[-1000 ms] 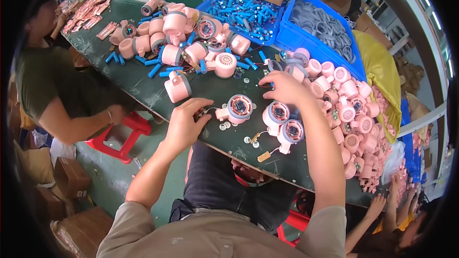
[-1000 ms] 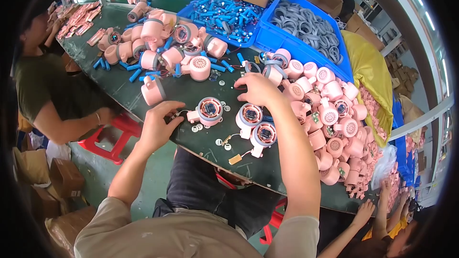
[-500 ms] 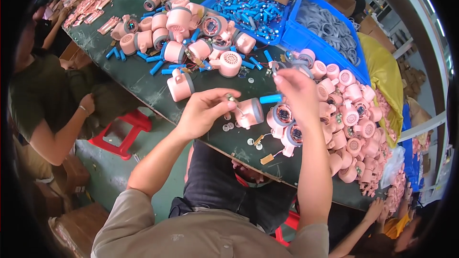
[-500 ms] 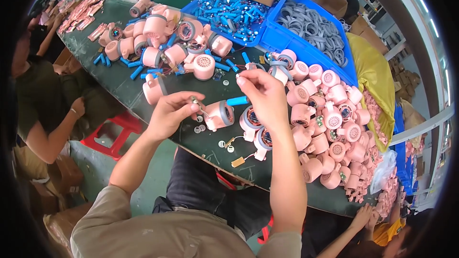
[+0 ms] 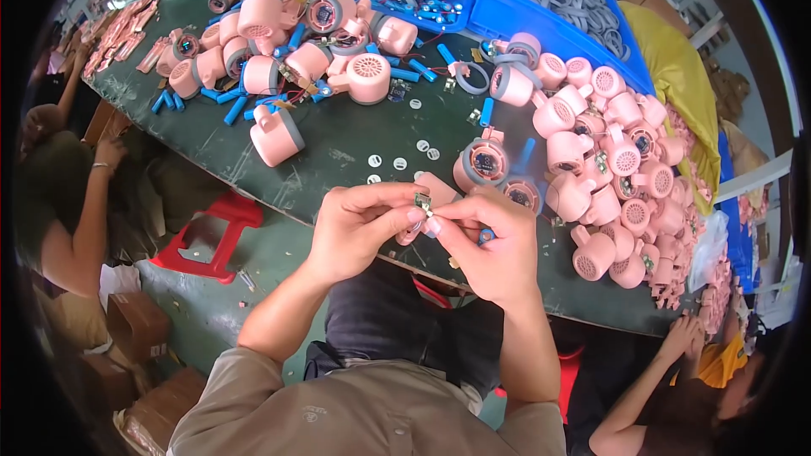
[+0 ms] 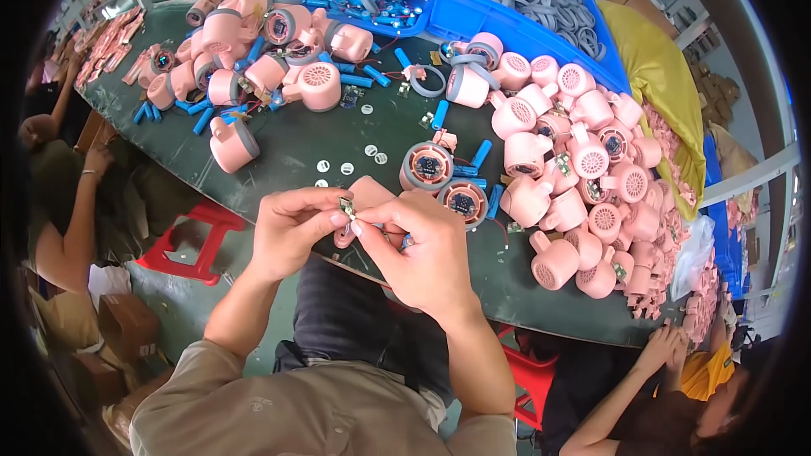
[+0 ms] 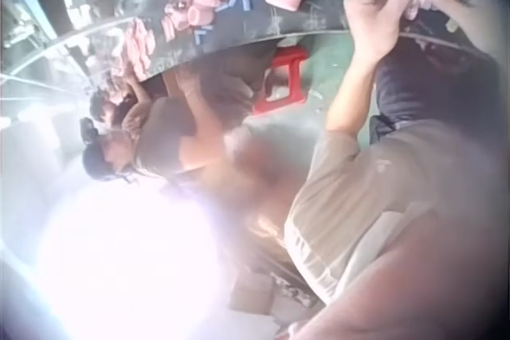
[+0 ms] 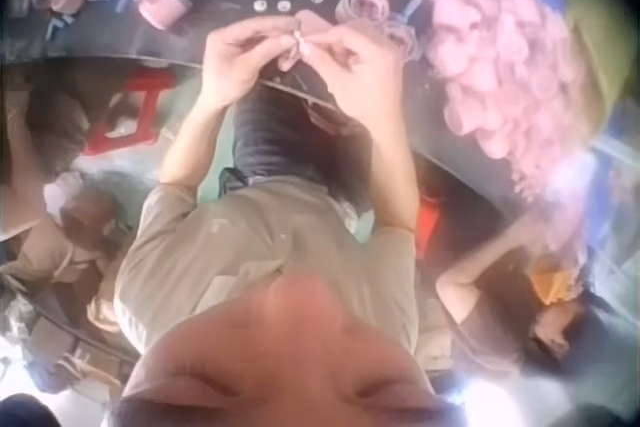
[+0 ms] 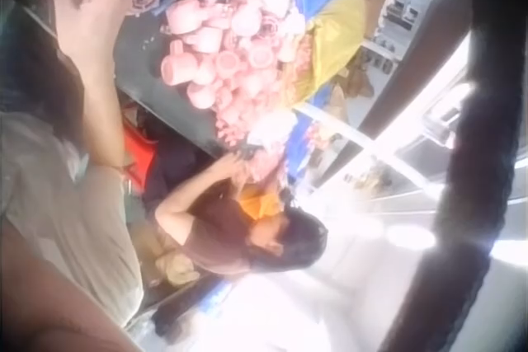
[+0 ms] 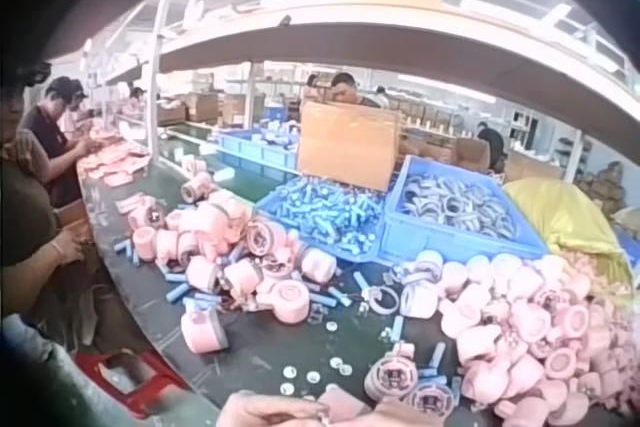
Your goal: The person assembles small portable fans by hand, installing a battery and a circuit board into a plastic casing, then closing the casing.
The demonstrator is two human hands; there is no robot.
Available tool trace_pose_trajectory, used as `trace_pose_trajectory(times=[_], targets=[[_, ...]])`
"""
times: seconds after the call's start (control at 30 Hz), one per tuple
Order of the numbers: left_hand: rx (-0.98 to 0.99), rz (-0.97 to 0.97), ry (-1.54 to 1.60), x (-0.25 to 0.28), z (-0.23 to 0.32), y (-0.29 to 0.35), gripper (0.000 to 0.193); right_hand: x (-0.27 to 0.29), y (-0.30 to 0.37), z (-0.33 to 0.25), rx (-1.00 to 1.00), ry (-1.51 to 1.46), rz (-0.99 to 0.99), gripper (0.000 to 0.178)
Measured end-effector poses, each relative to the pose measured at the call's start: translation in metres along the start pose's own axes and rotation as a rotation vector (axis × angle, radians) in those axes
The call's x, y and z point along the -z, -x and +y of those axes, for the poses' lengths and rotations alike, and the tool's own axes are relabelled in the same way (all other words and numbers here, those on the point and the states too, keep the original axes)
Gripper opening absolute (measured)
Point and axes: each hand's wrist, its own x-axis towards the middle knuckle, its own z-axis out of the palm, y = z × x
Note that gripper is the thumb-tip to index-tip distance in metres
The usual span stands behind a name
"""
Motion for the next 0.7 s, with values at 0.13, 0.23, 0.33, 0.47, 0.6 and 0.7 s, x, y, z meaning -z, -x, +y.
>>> trace_pose_trajectory(times=[0.13,0.23,0.33,0.47,0.6,0.7], targets=[[-0.023,-0.004,-0.048,-0.002,0.000,0.000,0.024,0.003,0.001,-0.005,-0.005,0.012,0.011,0.008],[-0.029,0.004,-0.056,-0.003,0.000,0.001,0.023,0.003,0.002,-0.003,0.045,0.051,0.012,0.009],[-0.042,-0.016,-0.026,-0.003,-0.001,0.001,0.023,0.003,0.003,-0.002,0.214,0.198,0.079,0.010],[-0.036,-0.014,-0.026,-0.006,0.000,0.001,0.020,0.005,0.003,-0.002,0.335,0.287,0.066,0.009],[-0.136,-0.045,-0.119,-0.006,0.004,-0.002,0.014,0.007,0.002,-0.003,0.279,0.219,0.028,0.009],[-0.147,-0.044,-0.285,-0.006,0.011,0.000,0.013,0.008,0.000,-0.006,0.300,0.209,0.011,0.009]])
